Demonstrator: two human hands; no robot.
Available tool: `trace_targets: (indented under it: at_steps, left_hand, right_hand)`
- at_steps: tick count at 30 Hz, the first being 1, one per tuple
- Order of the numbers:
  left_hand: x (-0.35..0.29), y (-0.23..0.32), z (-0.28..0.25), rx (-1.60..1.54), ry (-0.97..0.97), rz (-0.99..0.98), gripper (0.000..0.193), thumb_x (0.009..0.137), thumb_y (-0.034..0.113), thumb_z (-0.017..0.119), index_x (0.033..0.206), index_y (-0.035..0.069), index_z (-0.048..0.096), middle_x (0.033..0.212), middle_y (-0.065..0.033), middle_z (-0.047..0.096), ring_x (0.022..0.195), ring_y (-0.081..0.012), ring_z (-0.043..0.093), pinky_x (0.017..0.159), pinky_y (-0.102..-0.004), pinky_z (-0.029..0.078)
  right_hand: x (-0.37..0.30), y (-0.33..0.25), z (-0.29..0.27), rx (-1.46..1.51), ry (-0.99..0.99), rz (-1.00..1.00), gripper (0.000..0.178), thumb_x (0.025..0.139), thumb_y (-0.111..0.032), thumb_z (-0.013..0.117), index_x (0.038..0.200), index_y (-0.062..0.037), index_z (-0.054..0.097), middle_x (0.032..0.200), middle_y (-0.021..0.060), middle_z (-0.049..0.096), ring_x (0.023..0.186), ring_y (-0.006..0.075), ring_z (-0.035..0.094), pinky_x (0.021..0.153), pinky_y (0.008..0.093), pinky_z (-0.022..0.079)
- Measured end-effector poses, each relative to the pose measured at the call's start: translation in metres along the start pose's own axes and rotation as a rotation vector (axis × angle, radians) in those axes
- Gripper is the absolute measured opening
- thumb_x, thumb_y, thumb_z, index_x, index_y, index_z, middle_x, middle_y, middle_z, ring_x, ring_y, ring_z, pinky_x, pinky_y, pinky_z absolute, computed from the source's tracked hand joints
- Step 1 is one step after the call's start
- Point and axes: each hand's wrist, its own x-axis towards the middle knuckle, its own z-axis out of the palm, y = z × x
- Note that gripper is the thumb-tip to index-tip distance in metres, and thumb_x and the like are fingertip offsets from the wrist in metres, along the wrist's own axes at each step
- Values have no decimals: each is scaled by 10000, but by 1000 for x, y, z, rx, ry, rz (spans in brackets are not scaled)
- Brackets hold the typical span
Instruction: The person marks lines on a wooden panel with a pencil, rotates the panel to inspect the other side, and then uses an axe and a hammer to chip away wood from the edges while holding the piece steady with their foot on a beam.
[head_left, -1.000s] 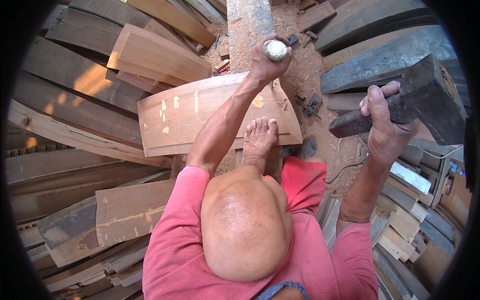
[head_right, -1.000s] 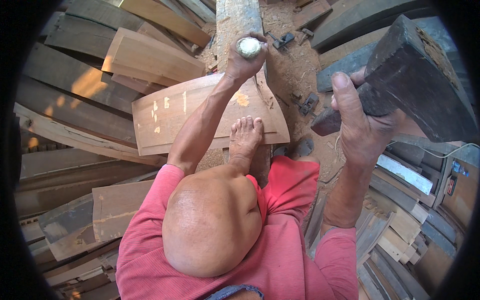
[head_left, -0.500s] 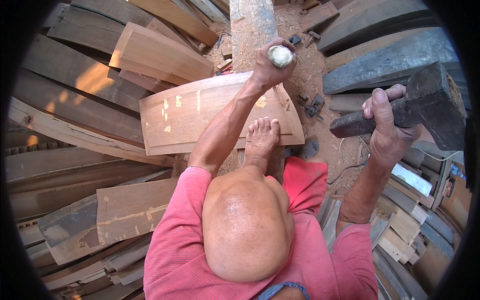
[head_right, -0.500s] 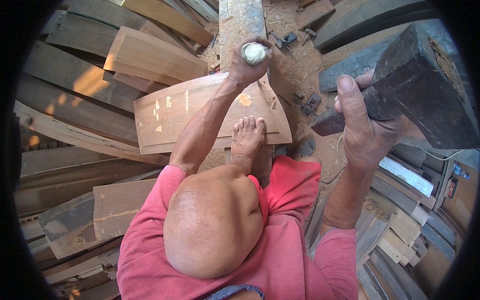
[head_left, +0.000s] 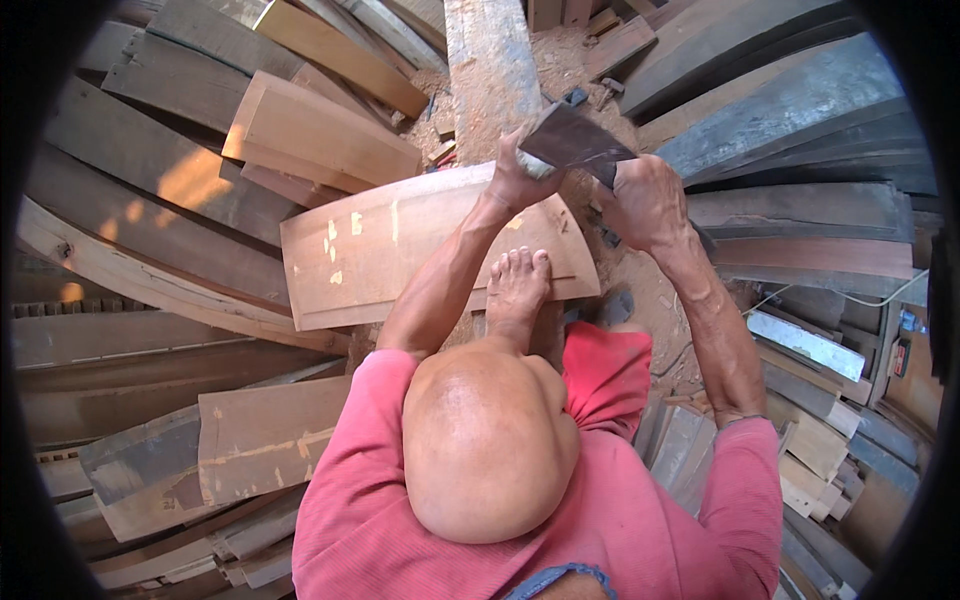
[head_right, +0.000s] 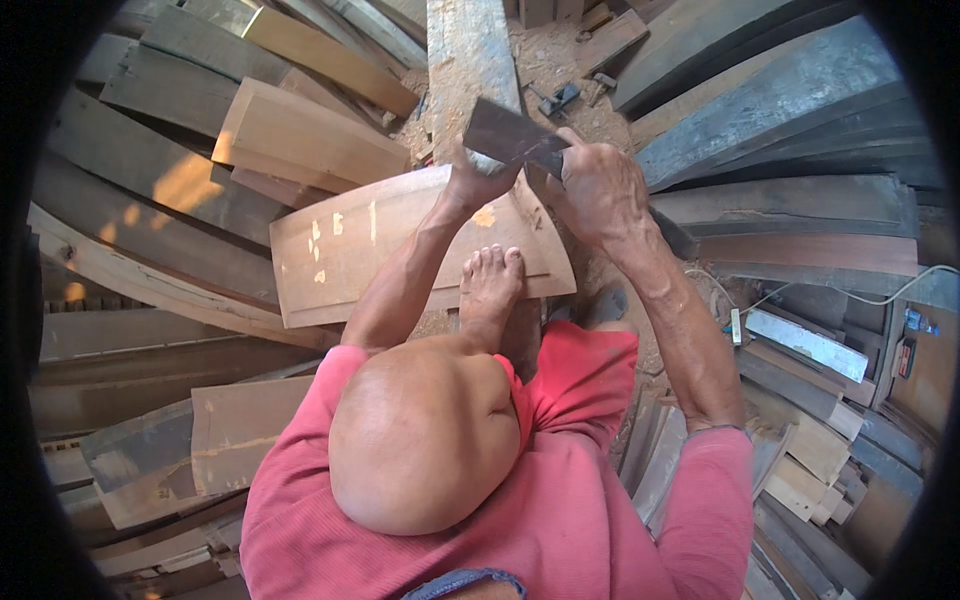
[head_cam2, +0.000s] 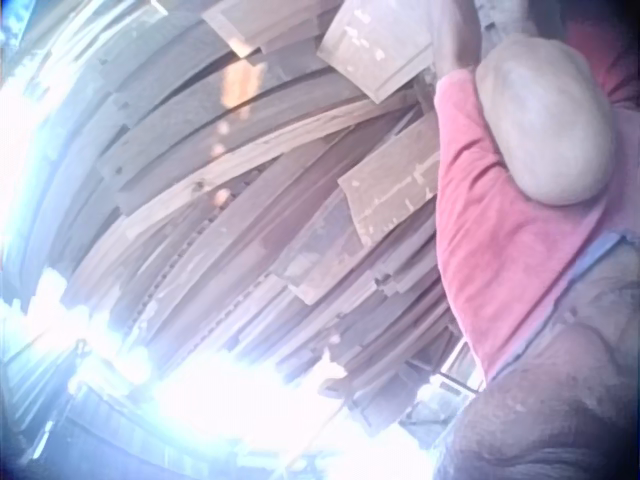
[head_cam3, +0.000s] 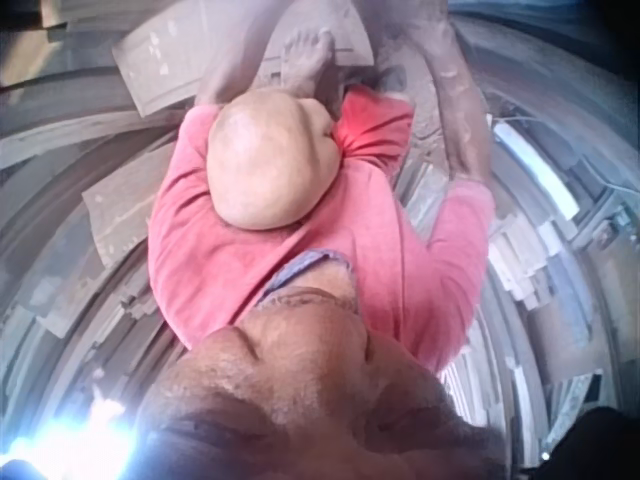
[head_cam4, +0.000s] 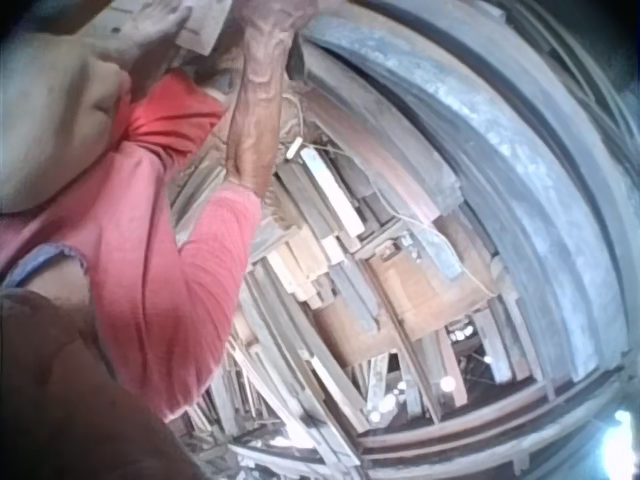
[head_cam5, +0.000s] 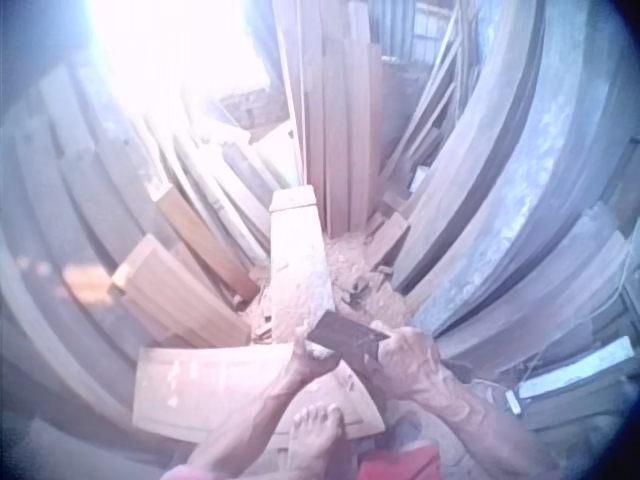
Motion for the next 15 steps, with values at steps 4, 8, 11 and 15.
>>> trace_targets:
  at_steps: [4, 8, 11, 15]
  left_hand:
    - [-15, -13, -2, 79, 24, -95, 235, 776, 98, 782, 982, 30, 690, 879, -108, 716, 827, -192, 724, 758, -307, 563]
    - [3, 4, 13, -18, 71, -231, 172, 803, 65, 764, 953, 35, 687, 874, -95, 718, 791, -159, 713, 729, -308, 561]
    - [11, 1, 24, 59, 163, -216, 166, 809, 77, 767, 951, 39, 691, 857, -94, 716, 793, -160, 711, 725, -304, 560]
    - [35, -28, 8, 71, 190, -329, 147, 832, 102, 766, 936, 33, 688, 849, -86, 722, 807, -154, 709, 720, -297, 557]
  right_hand:
    - [-4, -9, -8, 456, 279, -79, 216, 876, -145, 736, 1010, 19, 692, 808, 117, 697, 738, 226, 664, 704, 368, 543]
    - [-22, -30, -13, 796, 399, 43, 137, 875, -97, 764, 900, 16, 690, 755, 16, 667, 673, 100, 591, 630, 306, 503]
    - [-35, -30, -18, 925, 321, 213, 148, 888, -119, 773, 900, 2, 690, 809, 22, 681, 677, 87, 605, 603, 277, 495]
    - [-47, -31, -27, 986, 421, 217, 153, 882, -101, 783, 931, -14, 667, 794, 29, 660, 638, 82, 603, 560, 247, 483]
